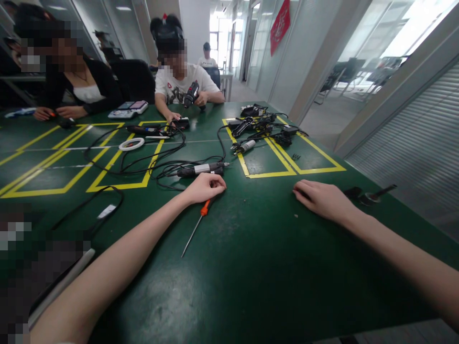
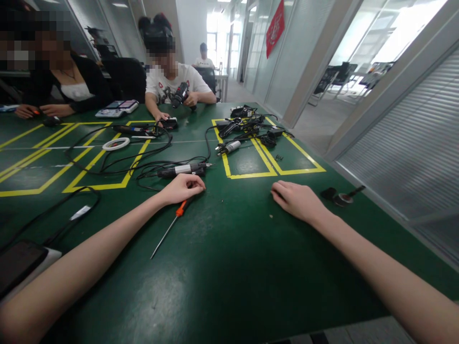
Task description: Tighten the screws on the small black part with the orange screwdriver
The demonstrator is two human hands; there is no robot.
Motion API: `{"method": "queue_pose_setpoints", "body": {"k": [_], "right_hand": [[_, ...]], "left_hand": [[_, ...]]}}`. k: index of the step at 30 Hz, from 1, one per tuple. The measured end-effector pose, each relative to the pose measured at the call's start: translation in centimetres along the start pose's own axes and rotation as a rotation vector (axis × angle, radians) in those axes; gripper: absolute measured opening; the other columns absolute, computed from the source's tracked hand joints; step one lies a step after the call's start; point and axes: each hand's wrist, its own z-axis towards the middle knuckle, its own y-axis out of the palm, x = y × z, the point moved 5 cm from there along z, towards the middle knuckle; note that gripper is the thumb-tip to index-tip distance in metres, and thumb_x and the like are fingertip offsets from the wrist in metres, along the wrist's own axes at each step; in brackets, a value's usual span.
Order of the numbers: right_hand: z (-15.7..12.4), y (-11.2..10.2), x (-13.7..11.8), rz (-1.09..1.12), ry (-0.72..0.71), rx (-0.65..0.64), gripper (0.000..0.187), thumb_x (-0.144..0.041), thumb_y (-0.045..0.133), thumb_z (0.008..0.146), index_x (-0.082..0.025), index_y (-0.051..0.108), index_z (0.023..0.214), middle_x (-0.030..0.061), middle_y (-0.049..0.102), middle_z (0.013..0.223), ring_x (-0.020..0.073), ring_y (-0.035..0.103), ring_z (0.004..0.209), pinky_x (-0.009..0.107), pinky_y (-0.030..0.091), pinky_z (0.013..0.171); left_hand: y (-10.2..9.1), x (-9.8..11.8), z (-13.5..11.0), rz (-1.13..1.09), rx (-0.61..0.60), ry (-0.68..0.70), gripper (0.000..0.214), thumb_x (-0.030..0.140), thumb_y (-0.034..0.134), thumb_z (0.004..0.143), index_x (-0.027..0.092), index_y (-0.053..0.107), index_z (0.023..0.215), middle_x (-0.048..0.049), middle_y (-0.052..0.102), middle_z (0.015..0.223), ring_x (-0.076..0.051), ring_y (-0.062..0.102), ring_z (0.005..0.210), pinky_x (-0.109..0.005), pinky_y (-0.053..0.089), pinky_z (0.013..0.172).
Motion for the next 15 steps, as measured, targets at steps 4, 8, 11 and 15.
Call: {"method": "queue_pose_setpoints", "body": {"k": [4,8,11,15], "right_hand": [[-1.4,0.0,3.2,-0.059,0.102,-0.011,0.026,-0.033,0.043,0.098,-0.022,0.066,0.092,0.0113,0.076,0.093,0.0259,0.071,0.078,0.034,0.050,0.062],[-1.7,-0.5,4.1,-0.146,0.156,0.019,0.029,-0.031,0.041,0.098,-0.020,0.067,0.090,0.0141,0.074,0.093,0.0285,0.070,0.081,0.036,0.051,0.062],[-0.6,-1.4,1.9,-0.119,0.140,0.168,0.030,-0.031,0.042,0.099,-0.020,0.067,0.087,0.0156,0.071,0.092,0.0310,0.069,0.089,0.040,0.055,0.071],[2.6,-1.2,-5.0,0.217,-0.054,0.174,0.021,-0.032,0.051,0.100,-0.020,0.069,0.100,0.0119,0.071,0.097,0.0279,0.069,0.092,0.042,0.058,0.082]], "left_hand": [[0.0,0.0,0.0,0.018,0.006,-0.001,0.016,0.024,0.063,0.079,0.013,0.075,0.080,0.0001,0.065,0.066,-0.012,0.056,0.063,-0.022,0.044,0.062],[-0.1,0.1,0.0,0.028,0.009,0.000,0.016,0.024,0.064,0.080,0.013,0.075,0.079,0.0006,0.064,0.065,-0.012,0.056,0.062,-0.022,0.044,0.063],[-0.1,0.1,0.0,0.028,0.008,0.004,0.015,0.023,0.064,0.080,0.013,0.075,0.079,0.0005,0.065,0.066,-0.012,0.056,0.063,-0.022,0.045,0.063],[-0.1,0.1,0.0,0.016,0.006,0.002,0.014,0.022,0.064,0.080,0.013,0.075,0.080,0.0008,0.065,0.065,-0.012,0.056,0.062,-0.022,0.045,0.063]]}}
